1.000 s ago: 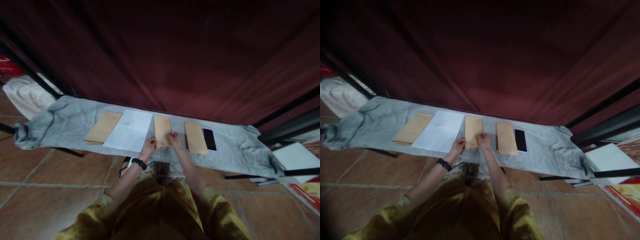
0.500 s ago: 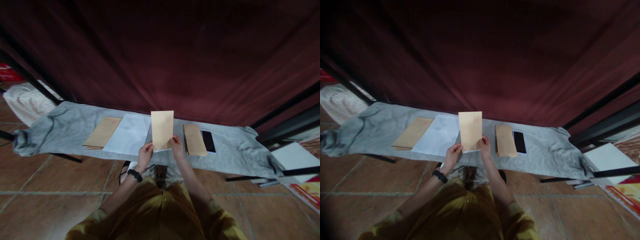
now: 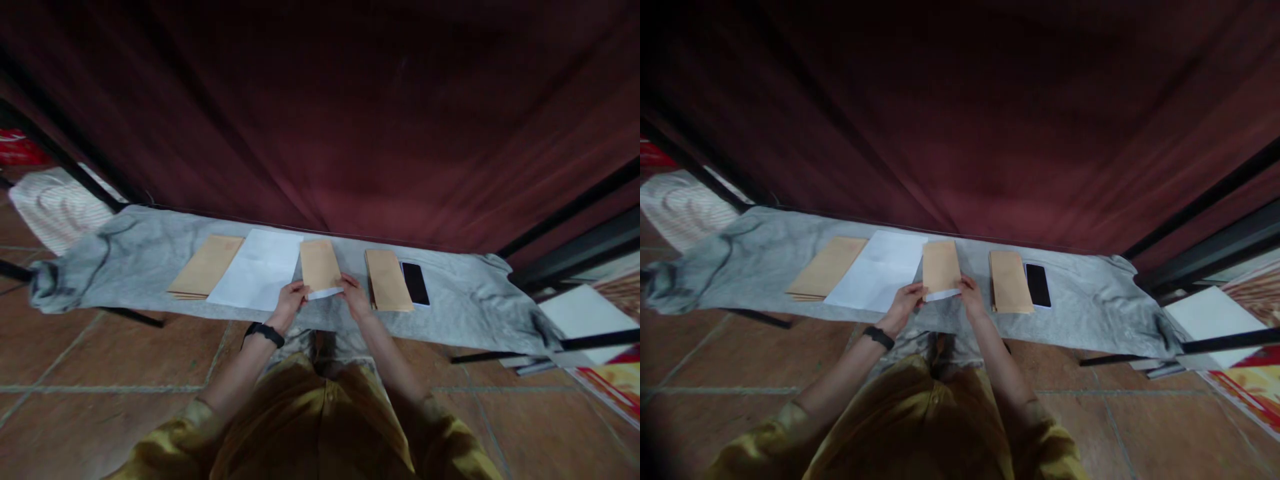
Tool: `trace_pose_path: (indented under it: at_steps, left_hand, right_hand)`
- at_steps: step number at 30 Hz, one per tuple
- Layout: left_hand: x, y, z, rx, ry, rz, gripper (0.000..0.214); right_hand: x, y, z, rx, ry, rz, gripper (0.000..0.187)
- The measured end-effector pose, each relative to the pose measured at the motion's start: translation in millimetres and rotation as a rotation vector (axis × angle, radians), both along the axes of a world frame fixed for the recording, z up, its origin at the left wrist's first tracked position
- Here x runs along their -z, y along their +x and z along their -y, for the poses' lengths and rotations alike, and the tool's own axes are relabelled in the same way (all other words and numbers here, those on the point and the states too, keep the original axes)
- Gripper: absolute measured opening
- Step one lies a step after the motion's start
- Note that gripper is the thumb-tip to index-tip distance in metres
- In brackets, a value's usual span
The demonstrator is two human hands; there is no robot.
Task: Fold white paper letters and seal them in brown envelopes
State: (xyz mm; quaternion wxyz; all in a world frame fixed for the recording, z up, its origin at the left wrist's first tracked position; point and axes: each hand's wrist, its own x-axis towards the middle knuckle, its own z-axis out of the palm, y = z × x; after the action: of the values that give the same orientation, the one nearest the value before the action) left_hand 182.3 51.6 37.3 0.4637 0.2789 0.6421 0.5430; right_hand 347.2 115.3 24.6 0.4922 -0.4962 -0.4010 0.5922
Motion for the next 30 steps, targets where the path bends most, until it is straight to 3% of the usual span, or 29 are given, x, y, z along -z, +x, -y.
trace_pose_path:
  at_steps: [5, 10, 13, 20, 25, 30]
  left_hand:
    - [-4.2, -1, 9, -0.024, -0.094, 0.114, 0.046]
    - [-0.1, 3, 14, -0.049, -0.108, 0.131, 0.066]
    - [0.8, 5, 13, -0.043, -0.093, 0.113, 0.064]
    - [4.4, 8, 13, 0.024, -0.048, 0.077, 0.045]
    - [9.1, 12, 15, 0.081, -0.024, 0.051, 0.046]
    - [15.1, 13, 18, 0.110, -0.019, 0.023, 0.051]
  right_hand:
    - [-0.3, 22, 26, -0.077, -0.071, -0.089, 0.049]
    - [0.8, 24, 47, -0.156, -0.072, -0.149, 0.052]
    - [0.6, 19, 49, -0.154, -0.040, -0.097, 0.043]
    - [14.5, 5, 48, -0.034, -0.088, -0.060, 0.044]
    - [24.0, -3, 48, 0.060, -0.134, -0.061, 0.026]
    - [29.0, -6, 48, 0.077, -0.126, -0.094, 0.027]
